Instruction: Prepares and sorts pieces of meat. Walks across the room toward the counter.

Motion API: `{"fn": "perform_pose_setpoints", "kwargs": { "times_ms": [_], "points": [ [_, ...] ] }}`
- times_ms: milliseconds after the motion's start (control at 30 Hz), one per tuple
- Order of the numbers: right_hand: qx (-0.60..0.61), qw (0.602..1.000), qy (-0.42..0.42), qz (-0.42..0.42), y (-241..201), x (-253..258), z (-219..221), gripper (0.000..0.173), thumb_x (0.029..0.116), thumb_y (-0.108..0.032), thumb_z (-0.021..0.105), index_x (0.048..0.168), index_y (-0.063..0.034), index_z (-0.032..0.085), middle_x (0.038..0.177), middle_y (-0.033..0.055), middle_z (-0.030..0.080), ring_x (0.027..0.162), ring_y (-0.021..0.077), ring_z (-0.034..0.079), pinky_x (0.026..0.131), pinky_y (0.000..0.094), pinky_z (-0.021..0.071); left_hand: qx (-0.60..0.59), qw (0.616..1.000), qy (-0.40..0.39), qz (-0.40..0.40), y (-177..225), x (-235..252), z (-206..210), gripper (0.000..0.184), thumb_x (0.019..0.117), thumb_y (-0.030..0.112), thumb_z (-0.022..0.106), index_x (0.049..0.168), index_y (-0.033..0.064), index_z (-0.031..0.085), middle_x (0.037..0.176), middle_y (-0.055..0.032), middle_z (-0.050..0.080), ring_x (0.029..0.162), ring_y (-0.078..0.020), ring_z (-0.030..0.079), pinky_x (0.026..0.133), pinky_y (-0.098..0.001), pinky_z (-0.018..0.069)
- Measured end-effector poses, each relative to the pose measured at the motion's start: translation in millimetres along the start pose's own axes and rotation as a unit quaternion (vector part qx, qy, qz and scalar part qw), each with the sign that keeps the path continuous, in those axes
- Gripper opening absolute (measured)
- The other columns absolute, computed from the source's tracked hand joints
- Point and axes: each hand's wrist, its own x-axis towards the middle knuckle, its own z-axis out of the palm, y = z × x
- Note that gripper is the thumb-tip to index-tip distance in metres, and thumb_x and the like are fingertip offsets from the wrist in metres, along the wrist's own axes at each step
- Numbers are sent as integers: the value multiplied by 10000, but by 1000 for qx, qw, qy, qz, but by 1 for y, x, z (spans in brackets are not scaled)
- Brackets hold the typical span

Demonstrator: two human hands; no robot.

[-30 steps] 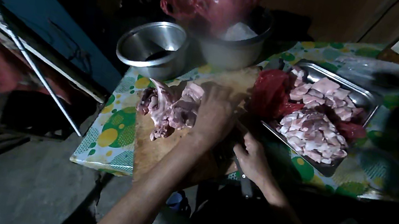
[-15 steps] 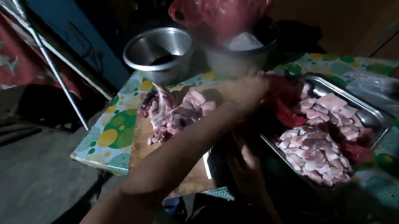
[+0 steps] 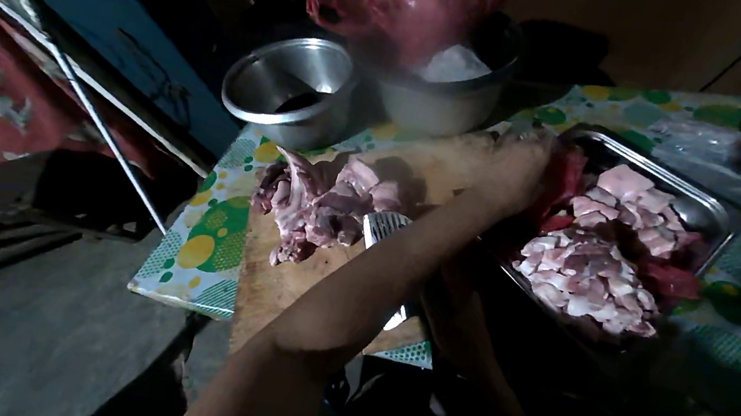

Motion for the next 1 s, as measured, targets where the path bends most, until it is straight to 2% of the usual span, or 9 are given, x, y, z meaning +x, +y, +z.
{"fn": "perform_pose_setpoints", "kwargs": {
  "times_ms": [100, 233, 300, 400, 467, 667, 733, 867, 1000],
  "points": [
    [23, 999, -5, 37, -2, -3, -2, 322, 1024, -183, 559, 1236, 49, 631, 894, 122, 687, 686, 159, 661, 640, 356, 584, 82, 982, -167, 24, 6, -3, 30, 339, 969, 172, 660, 1302, 111, 680, 1323, -156, 661, 1308, -376, 563, 1056, -601, 467],
    [6, 1000, 8, -7, 4, -8, 2, 253, 972, -84, 603, 1124, 115, 642, 872, 148, 685, 699, 168, 668, 666, 363, 597, 64, 966, -248, -17, 25, -21, 21, 374, 996, 146, 638, 1366, 93, 627, 1335, -186, 643, 1249, -395, 602, 963, -625, 509],
    [-29, 998, 24, -54, 7, -9, 3, 236, 951, -51, 626, 1087, 138, 664, 902, 197, 701, 777, 228, 685, 749, 422, 579, 52, 976, -212, -13, 33, -29, 2, 352, 1022, 123, 592, 1366, 55, 609, 1324, -190, 647, 1226, -381, 621, 952, -600, 519],
    [3, 999, 12, 48, -16, -8, -4, 233, 941, -66, 629, 1110, 95, 629, 917, 80, 679, 805, 50, 651, 781, 227, 565, 44, 991, -122, 8, 45, -47, -21, 327, 1030, 104, 567, 1349, 68, 629, 1287, -168, 672, 1201, -354, 637, 964, -551, 524],
    [-39, 996, 41, 64, -19, -8, 1, 318, 942, -60, 650, 1175, 153, 622, 1065, 208, 699, 970, 160, 665, 925, 292, 529, 5, 997, -69, 21, 43, -68, -36, 308, 1020, 119, 585, 1315, 95, 669, 1242, -140, 700, 1179, -322, 652, 956, -526, 524],
    [-2, 998, 58, -33, 2, -1, 8, 450, 989, -76, 528, 1429, 12, 518, 1169, 141, 677, 847, 91, 691, 718, 302, 606, -57, 989, 99, -89, -15, -168, -55, 245, 1032, 168, 592, 1215, 88, 735, 1146, -131, 729, 1107, -296, 676, 946, -507, 531],
    [4, 999, 38, -37, 5, 1, 6, 546, 999, -100, 507, 1536, -46, 426, 1416, 156, 576, 917, 97, 676, 756, 290, 580, -56, 976, 155, -141, -44, -207, -52, 220, 1012, 156, 618, 1176, 88, 748, 1121, -112, 738, 1082, -273, 692, 946, -491, 552],
    [21, 999, 42, -19, 1, 5, 7, 551, 1004, -88, 500, 1550, -88, 427, 1464, 125, 527, 669, 93, 617, 505, 286, 529, -92, 939, 230, -237, -89, -281, -42, 264, 973, 102, 658, 1231, 98, 714, 1122, -94, 730, 1027, -231, 699, 934, -449, 563],
    [44, 998, 54, -7, 1, 5, 5, 531, 1003, -87, 477, 1533, -87, 450, 1518, 103, 483, 743, 91, 635, 557, 281, 544, -99, 922, 245, -282, -99, -314, -37, 286, 980, 127, 647, 1260, 142, 703, 1137, -63, 728, 995, -211, 702, 886, -440, 579]
  ]
}}
